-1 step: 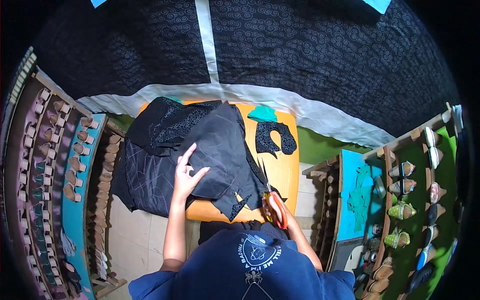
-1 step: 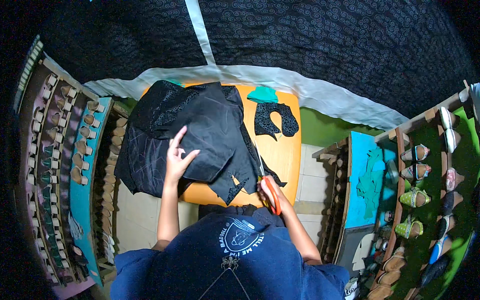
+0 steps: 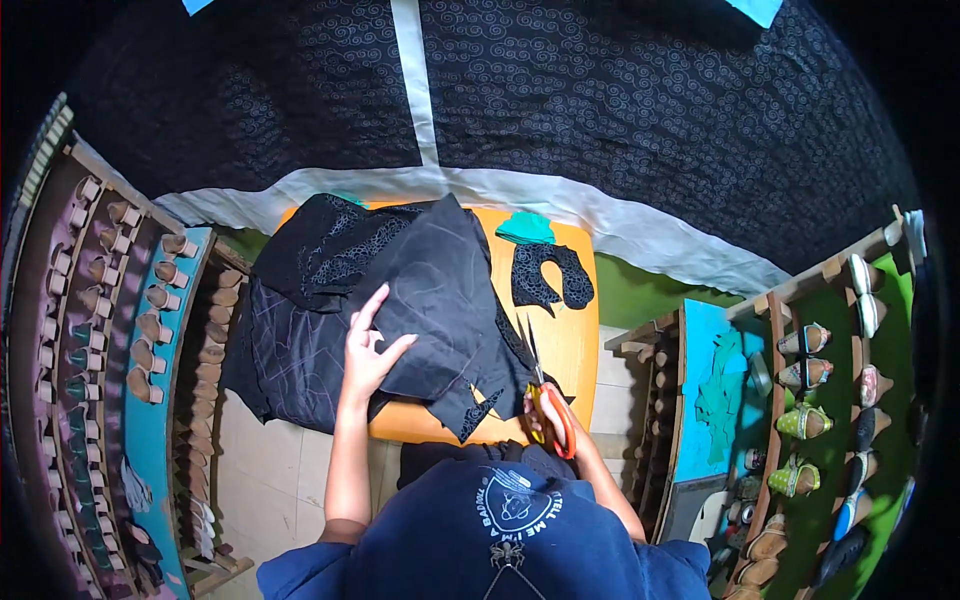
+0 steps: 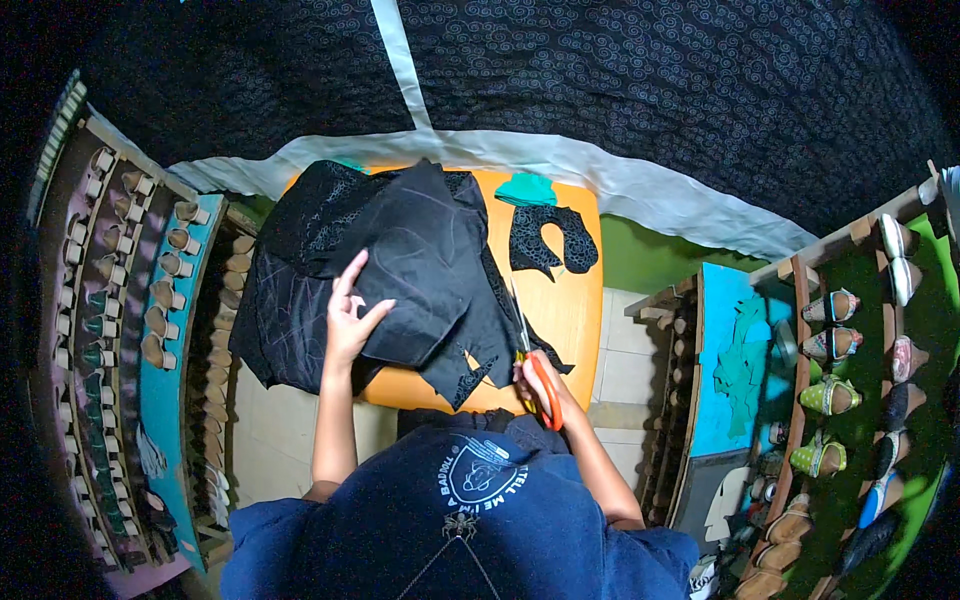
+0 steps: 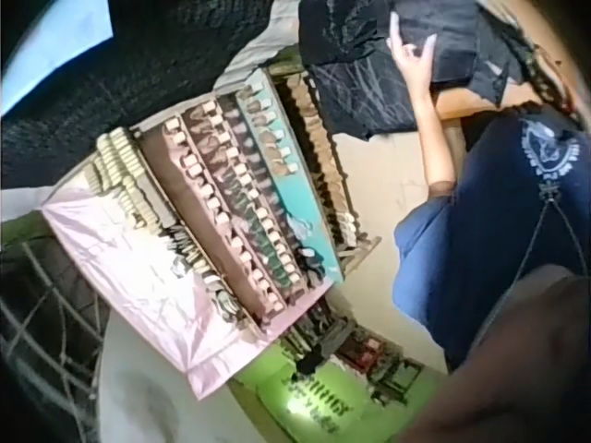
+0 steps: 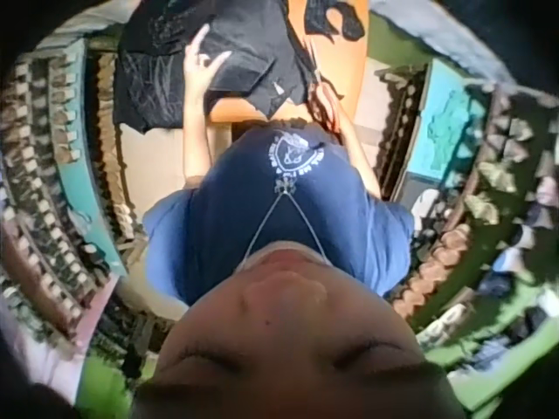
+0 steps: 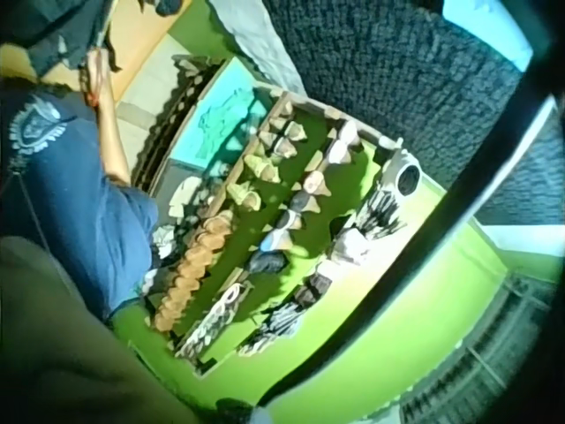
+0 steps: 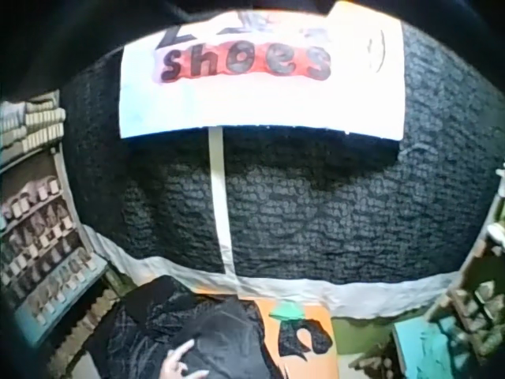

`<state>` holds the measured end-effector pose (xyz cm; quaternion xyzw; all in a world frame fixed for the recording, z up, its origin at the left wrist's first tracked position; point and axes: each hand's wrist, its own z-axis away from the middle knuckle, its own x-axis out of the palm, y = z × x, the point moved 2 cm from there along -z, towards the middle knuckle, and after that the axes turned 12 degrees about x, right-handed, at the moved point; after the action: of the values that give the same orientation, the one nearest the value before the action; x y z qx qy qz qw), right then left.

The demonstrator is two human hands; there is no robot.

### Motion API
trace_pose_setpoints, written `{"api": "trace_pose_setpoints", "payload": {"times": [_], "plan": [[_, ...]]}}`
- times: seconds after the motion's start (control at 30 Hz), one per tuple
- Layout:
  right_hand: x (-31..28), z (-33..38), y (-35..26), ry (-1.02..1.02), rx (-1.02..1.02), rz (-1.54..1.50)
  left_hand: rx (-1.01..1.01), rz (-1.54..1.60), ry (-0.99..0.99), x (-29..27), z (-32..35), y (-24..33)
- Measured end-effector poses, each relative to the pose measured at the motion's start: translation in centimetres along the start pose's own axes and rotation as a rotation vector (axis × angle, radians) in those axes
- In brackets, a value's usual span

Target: The person uses orange-handled scissors to cut a piece of black patterned fabric laid out on a yellow table. They follow a purple guideline drawn on the material, carefully trimming the edges to create a specific shape. The workspace is surrounded by shelves containing numerous shoe lasts.

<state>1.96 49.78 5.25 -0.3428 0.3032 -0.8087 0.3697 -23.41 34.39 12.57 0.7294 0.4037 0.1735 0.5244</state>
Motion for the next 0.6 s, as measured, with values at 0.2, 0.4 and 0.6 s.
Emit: {"api": "trace_pose_setpoints", "payload": {"times": [0.2, 0.4, 0.6], "plan": [[1.8, 1.7, -4.1, -0.093, -0.129, 0.198, 0.174, 0.060, 0.047, -1.1, -0.8, 2.9], [3.7, 4.2, -6.6, -0.128, -0.156, 0.438, 0.170, 0.246, 0.009, -1.8, -1.3, 4.3], [4.4, 3.9, -7.0, -0.133, -0.215, 0.487, 0.160, 0.282, -0.021, -1.6, -1.5, 4.5]]}}
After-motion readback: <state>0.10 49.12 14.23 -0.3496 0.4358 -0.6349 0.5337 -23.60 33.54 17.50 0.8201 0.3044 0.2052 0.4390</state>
